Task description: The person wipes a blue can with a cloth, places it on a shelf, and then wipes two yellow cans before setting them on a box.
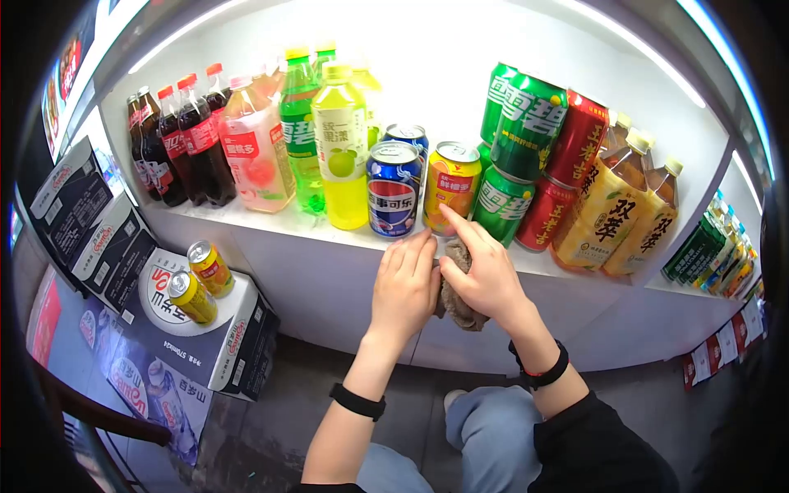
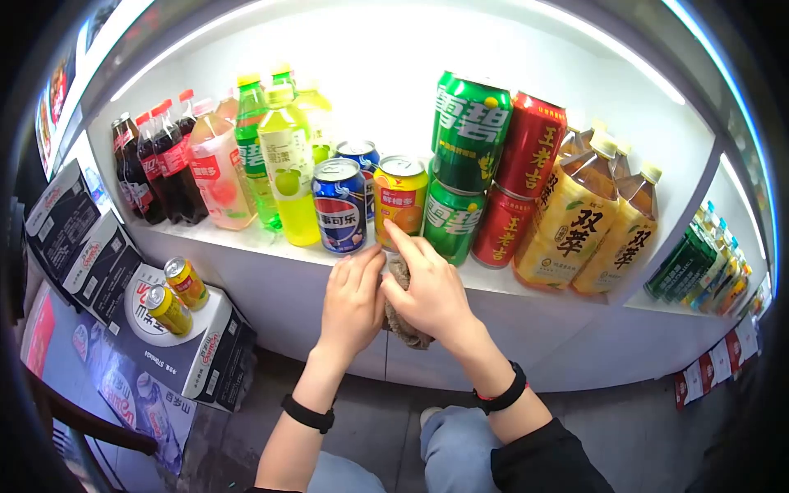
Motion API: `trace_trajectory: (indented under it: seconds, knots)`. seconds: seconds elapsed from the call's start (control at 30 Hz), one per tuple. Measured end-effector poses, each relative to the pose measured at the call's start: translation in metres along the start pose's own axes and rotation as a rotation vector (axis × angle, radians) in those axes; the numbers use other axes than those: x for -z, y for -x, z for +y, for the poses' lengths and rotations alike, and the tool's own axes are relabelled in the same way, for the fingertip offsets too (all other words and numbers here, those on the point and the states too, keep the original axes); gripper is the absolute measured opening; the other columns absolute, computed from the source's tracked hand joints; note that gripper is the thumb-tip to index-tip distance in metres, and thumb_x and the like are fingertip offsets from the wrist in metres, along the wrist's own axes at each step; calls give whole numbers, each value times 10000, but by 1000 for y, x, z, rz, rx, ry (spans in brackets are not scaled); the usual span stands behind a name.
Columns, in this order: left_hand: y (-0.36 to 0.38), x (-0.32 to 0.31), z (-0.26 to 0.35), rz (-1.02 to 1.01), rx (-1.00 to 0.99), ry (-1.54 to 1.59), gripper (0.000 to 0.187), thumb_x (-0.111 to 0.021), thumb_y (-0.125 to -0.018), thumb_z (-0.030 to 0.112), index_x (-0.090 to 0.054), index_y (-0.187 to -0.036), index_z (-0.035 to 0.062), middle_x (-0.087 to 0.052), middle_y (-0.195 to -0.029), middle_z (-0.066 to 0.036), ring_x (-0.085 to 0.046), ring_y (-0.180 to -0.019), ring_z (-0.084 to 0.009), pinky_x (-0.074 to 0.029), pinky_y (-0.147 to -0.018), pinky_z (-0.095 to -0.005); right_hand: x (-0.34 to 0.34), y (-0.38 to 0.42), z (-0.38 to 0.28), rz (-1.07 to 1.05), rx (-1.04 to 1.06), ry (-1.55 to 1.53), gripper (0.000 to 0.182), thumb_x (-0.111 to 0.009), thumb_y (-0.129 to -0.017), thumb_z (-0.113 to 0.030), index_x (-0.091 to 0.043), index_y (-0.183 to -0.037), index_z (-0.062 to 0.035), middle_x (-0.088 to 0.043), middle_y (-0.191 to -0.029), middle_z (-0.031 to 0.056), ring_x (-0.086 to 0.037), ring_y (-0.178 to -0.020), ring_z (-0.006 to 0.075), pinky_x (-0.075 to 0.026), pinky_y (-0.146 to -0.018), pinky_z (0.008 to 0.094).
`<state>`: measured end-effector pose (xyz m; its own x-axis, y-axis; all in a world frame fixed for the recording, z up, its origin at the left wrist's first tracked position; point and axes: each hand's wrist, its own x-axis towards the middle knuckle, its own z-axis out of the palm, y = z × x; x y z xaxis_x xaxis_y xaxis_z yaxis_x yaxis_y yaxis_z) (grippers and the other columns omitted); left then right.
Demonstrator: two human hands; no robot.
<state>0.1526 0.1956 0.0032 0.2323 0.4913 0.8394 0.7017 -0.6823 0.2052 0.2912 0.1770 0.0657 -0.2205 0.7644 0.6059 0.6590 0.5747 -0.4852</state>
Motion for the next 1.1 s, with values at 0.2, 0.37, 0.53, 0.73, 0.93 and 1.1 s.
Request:
trace_trajectory:
  seconds: [0.2, 0.37, 0.53, 0.73, 0.93, 1.1]
  knots:
    - [0, -2, 3, 68, 40, 70, 330, -567, -797, 85, -533, -1108, -21, -550, -1166, -145, -502, -1108, -299, -361, -995, -412, -2, -17, -2, -85, -108, 163, 588, -559, -763, -216, -417, -1315, -68, -596, -1024, 231, -579, -957, 385, -465, -844, 426]
    - [2, -1, 2, 74, 30, 88, 332, -537, -794, 77, -529, -1111, -23, -551, -1171, -153, -505, -1109, -308, -349, -1006, -418, -12, -13, 0, -11, -133, 233, 584, -575, -764, -232, -395, -1282, -31, -559, -1099, 266, -570, -961, 424, -465, -849, 460]
    - [3, 5, 4, 18, 24, 118, 341, -529, -768, 54, -529, -1097, -35, -545, -1176, -162, -497, -1120, -309, -337, -1017, -416, -23, 3, -7, 81, -131, 391, 714, -573, -775, -280, -297, -1370, 0, -477, -1220, 295, -586, -909, 449, -487, -823, 465]
    - [1, 7, 1, -30, 16, 86, 412, -557, -740, 50, -486, -1138, -26, -509, -1222, -150, -458, -1169, -300, -312, -1037, -421, -17, -15, -6, -76, -258, 409, 849, -559, -753, -315, -172, -1389, 94, -373, -1341, 310, -556, -1018, 446, -467, -892, 440]
    - [-2, 10, 10, -47, 55, 71, 462, -598, -733, 89, -463, -1161, -21, -497, -1226, -148, -445, -1178, -293, -286, -1051, -421, -14, -15, -4, -54, -246, 316, 792, -590, -733, -264, -268, -1369, 81, -481, -1239, 298, -539, -1071, 405, -447, -909, 424]
    - [-2, 10, 10, -101, 74, 31, 474, -603, -728, 68, -455, -1173, -2, -482, -1248, -136, -436, -1191, -294, -287, -1053, -423, -16, 3, -5, 73, -13, 161, 625, -585, -749, -182, -409, -1326, -20, -511, -1243, 214, -561, -1054, 366, -464, -890, 407]
